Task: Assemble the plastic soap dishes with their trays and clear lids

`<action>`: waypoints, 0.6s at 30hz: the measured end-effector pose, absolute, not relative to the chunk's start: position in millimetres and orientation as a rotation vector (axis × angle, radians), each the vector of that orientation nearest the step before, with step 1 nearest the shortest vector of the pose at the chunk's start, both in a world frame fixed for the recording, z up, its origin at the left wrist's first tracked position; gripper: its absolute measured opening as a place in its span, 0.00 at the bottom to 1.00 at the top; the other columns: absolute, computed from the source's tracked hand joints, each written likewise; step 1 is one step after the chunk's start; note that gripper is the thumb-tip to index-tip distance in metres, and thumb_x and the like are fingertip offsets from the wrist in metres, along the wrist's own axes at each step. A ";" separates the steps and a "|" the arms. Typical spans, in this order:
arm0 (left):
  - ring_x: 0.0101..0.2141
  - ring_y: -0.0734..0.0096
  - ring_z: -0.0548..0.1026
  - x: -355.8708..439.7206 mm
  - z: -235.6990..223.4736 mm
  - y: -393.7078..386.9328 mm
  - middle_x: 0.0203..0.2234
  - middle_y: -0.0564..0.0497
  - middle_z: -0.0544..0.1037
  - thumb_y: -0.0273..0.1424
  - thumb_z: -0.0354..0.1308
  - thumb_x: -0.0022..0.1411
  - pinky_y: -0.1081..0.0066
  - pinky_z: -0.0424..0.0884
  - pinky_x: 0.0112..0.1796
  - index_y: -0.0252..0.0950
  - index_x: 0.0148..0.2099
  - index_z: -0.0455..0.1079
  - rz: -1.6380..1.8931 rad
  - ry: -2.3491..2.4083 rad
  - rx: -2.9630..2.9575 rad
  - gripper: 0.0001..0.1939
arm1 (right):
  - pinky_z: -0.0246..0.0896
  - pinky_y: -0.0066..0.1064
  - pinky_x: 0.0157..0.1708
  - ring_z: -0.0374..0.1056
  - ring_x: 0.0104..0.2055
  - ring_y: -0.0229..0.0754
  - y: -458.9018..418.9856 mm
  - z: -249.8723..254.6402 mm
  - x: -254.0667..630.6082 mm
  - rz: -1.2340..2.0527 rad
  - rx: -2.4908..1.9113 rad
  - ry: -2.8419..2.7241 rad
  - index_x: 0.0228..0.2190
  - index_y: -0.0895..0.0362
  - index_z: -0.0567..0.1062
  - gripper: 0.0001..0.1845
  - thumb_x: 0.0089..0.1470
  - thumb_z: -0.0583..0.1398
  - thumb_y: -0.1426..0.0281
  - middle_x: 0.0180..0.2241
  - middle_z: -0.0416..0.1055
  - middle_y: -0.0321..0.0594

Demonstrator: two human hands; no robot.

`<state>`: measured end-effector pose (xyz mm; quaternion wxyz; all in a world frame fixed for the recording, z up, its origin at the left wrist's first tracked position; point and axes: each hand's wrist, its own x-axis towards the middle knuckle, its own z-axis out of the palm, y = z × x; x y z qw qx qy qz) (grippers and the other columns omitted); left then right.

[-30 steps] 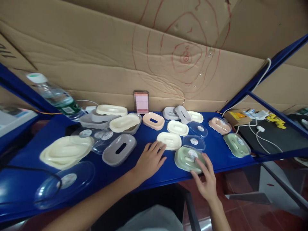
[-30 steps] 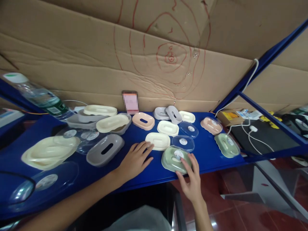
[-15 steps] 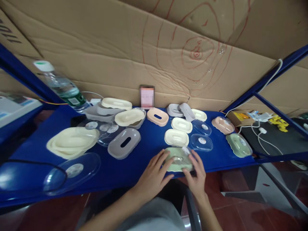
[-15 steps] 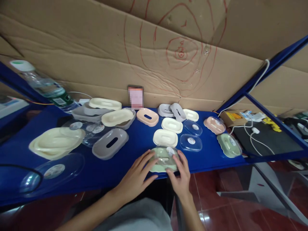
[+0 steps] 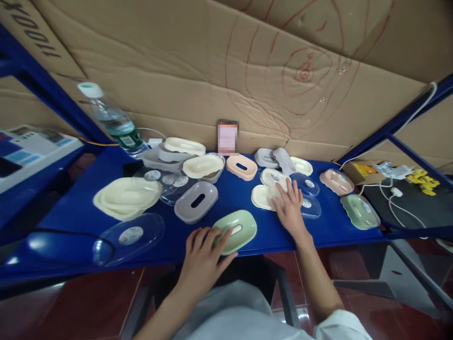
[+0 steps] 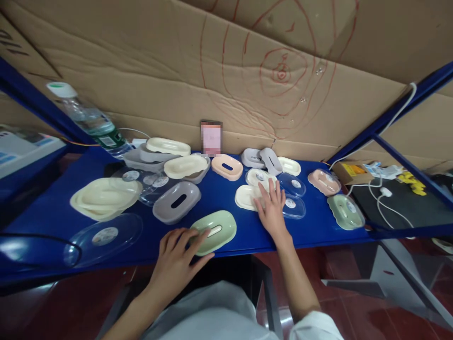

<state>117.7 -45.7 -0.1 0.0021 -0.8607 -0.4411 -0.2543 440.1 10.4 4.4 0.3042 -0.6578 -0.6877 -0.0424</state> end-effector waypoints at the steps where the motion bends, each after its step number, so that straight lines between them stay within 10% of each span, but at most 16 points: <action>1: 0.52 0.46 0.75 120.6 1.7 -44.6 0.48 0.42 0.81 0.40 0.65 0.70 0.46 0.69 0.54 0.44 0.65 0.74 -0.769 -1.413 -2.687 0.24 | 0.44 0.67 0.73 0.48 0.78 0.59 -1.4 3.4 428.9 -0.112 -1.704 -1.832 0.67 0.48 0.69 0.24 0.74 0.54 0.61 0.74 0.59 0.47; 10: 0.49 0.59 0.79 104.7 25.5 -11.8 0.50 0.44 0.80 0.36 0.50 0.79 0.59 0.76 0.50 0.40 0.58 0.76 -1.239 -1.501 -2.665 0.16 | 0.54 0.54 0.71 0.59 0.74 0.54 -77.5 -15.1 338.4 0.020 -1.318 -2.311 0.68 0.50 0.68 0.27 0.71 0.60 0.63 0.72 0.64 0.47; 18: 0.53 0.48 0.75 60.7 81.6 115.7 0.53 0.38 0.79 0.42 0.49 0.78 0.51 0.68 0.55 0.36 0.62 0.76 -0.929 -1.601 -2.332 0.23 | 0.60 0.56 0.68 0.67 0.68 0.52 -67.5 -9.3 332.0 0.096 -1.352 -2.266 0.56 0.47 0.78 0.15 0.72 0.60 0.67 0.68 0.70 0.37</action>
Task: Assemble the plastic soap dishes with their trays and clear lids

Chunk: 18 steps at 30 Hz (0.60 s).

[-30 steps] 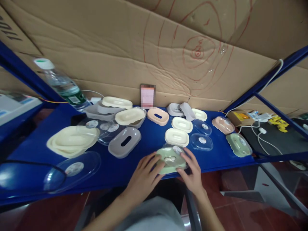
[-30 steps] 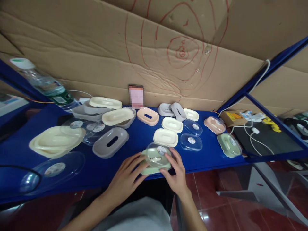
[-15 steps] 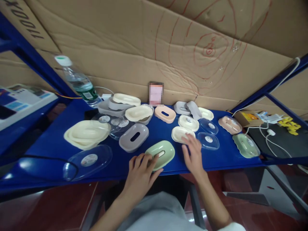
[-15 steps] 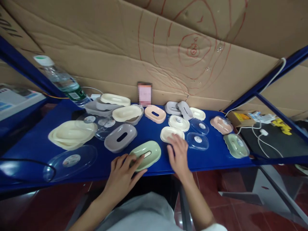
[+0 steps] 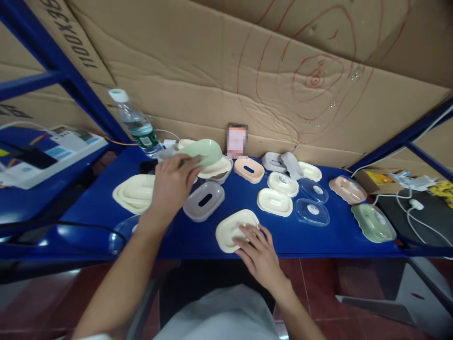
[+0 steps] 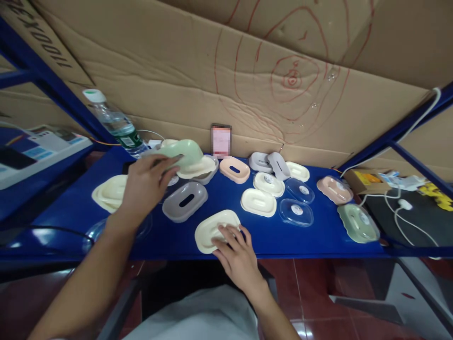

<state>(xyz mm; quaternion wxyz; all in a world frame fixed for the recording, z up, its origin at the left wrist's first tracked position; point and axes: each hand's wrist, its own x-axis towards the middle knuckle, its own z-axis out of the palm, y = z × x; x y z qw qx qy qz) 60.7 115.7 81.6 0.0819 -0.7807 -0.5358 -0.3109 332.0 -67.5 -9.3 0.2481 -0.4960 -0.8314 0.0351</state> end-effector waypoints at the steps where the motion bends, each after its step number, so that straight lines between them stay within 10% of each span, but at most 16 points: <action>1: 0.53 0.48 0.76 58.0 84.5 136.4 0.51 0.37 0.80 0.40 0.47 0.78 0.53 0.69 0.55 0.33 0.60 0.77 -0.887 -1.628 -2.371 0.23 | 0.61 0.57 0.68 0.68 0.67 0.53 -68.5 -10.8 331.2 0.089 -1.357 -2.255 0.57 0.46 0.78 0.15 0.72 0.60 0.67 0.68 0.70 0.37; 9: 0.67 0.42 0.67 49.8 76.4 178.7 0.67 0.35 0.69 0.39 0.42 0.80 0.39 0.56 0.67 0.28 0.63 0.71 -0.883 -1.599 -2.371 0.25 | 0.72 0.58 0.63 0.76 0.60 0.53 -65.6 -10.9 334.2 0.007 -1.355 -2.204 0.63 0.24 0.70 0.26 0.70 0.59 0.63 0.59 0.78 0.23; 18: 0.61 0.48 0.74 43.7 45.4 39.6 0.61 0.38 0.76 0.35 0.57 0.74 0.49 0.69 0.61 0.42 0.61 0.74 -1.197 -1.551 -2.251 0.16 | 0.70 0.41 0.58 0.74 0.56 0.46 72.4 65.0 302.4 0.034 -1.019 -2.112 0.50 0.54 0.81 0.13 0.73 0.60 0.62 0.51 0.78 0.43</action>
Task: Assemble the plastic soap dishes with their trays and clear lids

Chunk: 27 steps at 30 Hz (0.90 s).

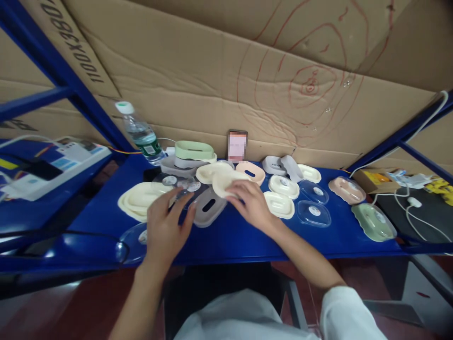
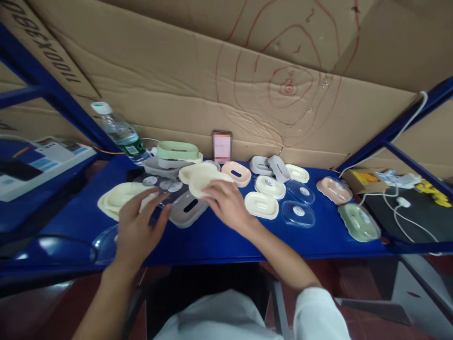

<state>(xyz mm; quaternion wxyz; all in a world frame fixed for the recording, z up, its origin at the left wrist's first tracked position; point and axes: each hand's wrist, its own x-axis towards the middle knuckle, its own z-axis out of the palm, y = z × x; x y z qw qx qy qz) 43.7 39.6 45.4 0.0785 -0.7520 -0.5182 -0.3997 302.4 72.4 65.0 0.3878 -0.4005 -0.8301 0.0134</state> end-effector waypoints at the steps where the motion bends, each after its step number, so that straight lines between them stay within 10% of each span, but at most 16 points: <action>1: 0.61 0.47 0.74 42.0 37.4 27.9 0.60 0.38 0.76 0.34 0.58 0.74 0.48 0.69 0.61 0.42 0.60 0.74 -1.211 -1.587 -2.233 0.16 | 0.70 0.41 0.57 0.74 0.56 0.47 97.9 71.4 289.5 0.015 -1.017 -2.129 0.49 0.56 0.81 0.13 0.73 0.60 0.62 0.51 0.77 0.44; 12: 0.64 0.45 0.71 22.5 -17.8 -17.5 0.63 0.37 0.72 0.28 0.60 0.71 0.36 0.61 0.65 0.46 0.64 0.71 -1.066 -1.730 -2.206 0.21 | 0.65 0.39 0.63 0.69 0.63 0.43 172.0 93.1 226.8 -0.084 -1.216 -2.178 0.60 0.62 0.75 0.21 0.77 0.50 0.68 0.59 0.73 0.44; 18: 0.61 0.44 0.73 17.9 -22.2 -14.3 0.62 0.38 0.72 0.25 0.62 0.69 0.33 0.60 0.65 0.46 0.61 0.72 -1.098 -1.698 -2.249 0.20 | 0.69 0.50 0.59 0.75 0.57 0.54 10.4 60.4 427.1 -0.470 -1.542 -1.931 0.56 0.53 0.80 0.17 0.70 0.60 0.63 0.56 0.78 0.50; 27: 0.52 0.50 0.78 20.4 -20.7 -10.0 0.55 0.41 0.78 0.19 0.66 0.65 0.45 0.72 0.57 0.44 0.55 0.75 -1.239 -1.565 -2.229 0.20 | 0.61 0.72 0.59 0.65 0.67 0.72 -105.8 -28.2 648.3 -0.453 -2.429 -1.466 0.69 0.54 0.68 0.47 0.65 0.48 0.35 0.64 0.72 0.59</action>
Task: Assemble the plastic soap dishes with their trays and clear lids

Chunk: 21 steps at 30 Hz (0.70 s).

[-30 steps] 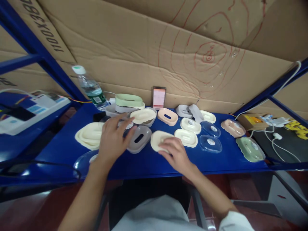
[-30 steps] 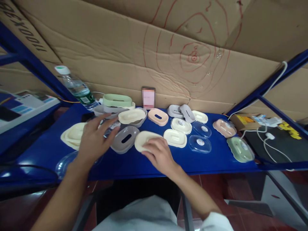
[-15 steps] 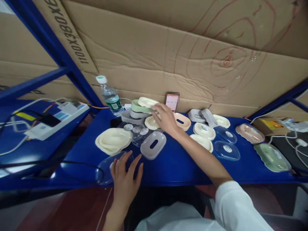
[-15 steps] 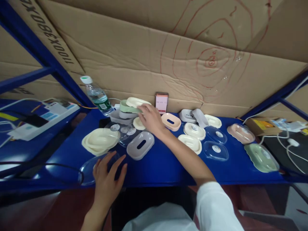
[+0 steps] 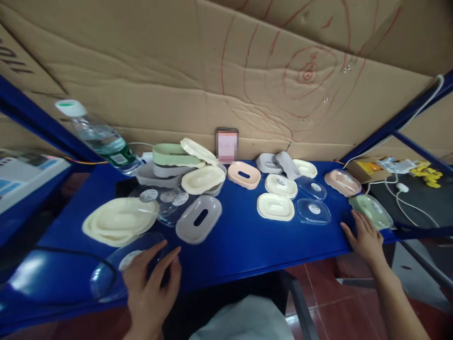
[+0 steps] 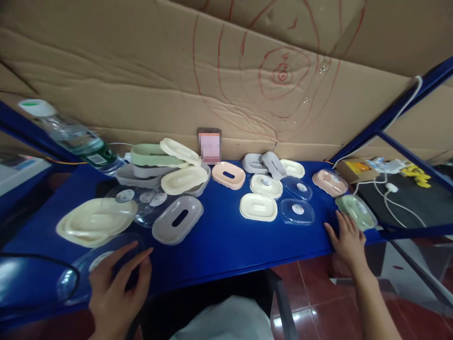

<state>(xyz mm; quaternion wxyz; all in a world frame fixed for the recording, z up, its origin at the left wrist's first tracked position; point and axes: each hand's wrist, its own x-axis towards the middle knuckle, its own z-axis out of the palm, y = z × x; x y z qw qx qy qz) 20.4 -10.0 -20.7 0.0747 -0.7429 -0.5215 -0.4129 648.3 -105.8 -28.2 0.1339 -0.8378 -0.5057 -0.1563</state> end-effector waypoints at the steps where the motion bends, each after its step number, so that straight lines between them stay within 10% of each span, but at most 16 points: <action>1: 0.51 0.50 0.78 22.7 -20.2 -12.6 0.54 0.41 0.78 0.19 0.66 0.64 0.45 0.72 0.56 0.43 0.55 0.75 -1.233 -1.549 -2.225 0.20 | 0.63 0.70 0.58 0.67 0.65 0.71 -106.7 -30.3 647.2 -0.435 -2.419 -1.478 0.68 0.53 0.69 0.46 0.65 0.48 0.36 0.61 0.74 0.58; 8: 0.46 0.56 0.79 61.7 -12.2 -17.6 0.48 0.42 0.80 0.17 0.67 0.63 0.53 0.74 0.51 0.40 0.49 0.77 -1.311 -1.316 -2.338 0.16 | 0.51 0.80 0.61 0.52 0.74 0.80 -108.3 -8.9 662.0 -0.829 -2.323 -1.135 0.71 0.50 0.65 0.49 0.61 0.55 0.34 0.75 0.53 0.58; 13: 0.48 0.59 0.79 94.5 -3.5 -17.1 0.48 0.43 0.80 0.14 0.64 0.64 0.58 0.74 0.50 0.37 0.51 0.77 -1.445 -1.213 -2.506 0.17 | 0.60 0.67 0.62 0.60 0.70 0.76 -110.3 -9.4 714.3 -0.526 -2.355 -1.219 0.73 0.58 0.59 0.61 0.55 0.54 0.29 0.67 0.64 0.66; 21: 0.41 0.68 0.79 152.0 3.9 -43.4 0.42 0.48 0.81 0.18 0.57 0.70 0.67 0.77 0.43 0.40 0.53 0.75 -1.603 -0.974 -3.123 0.16 | 0.68 0.60 0.55 0.68 0.65 0.75 -101.0 -18.1 754.8 -0.455 -2.297 -1.135 0.61 0.62 0.77 0.56 0.49 0.64 0.30 0.61 0.68 0.72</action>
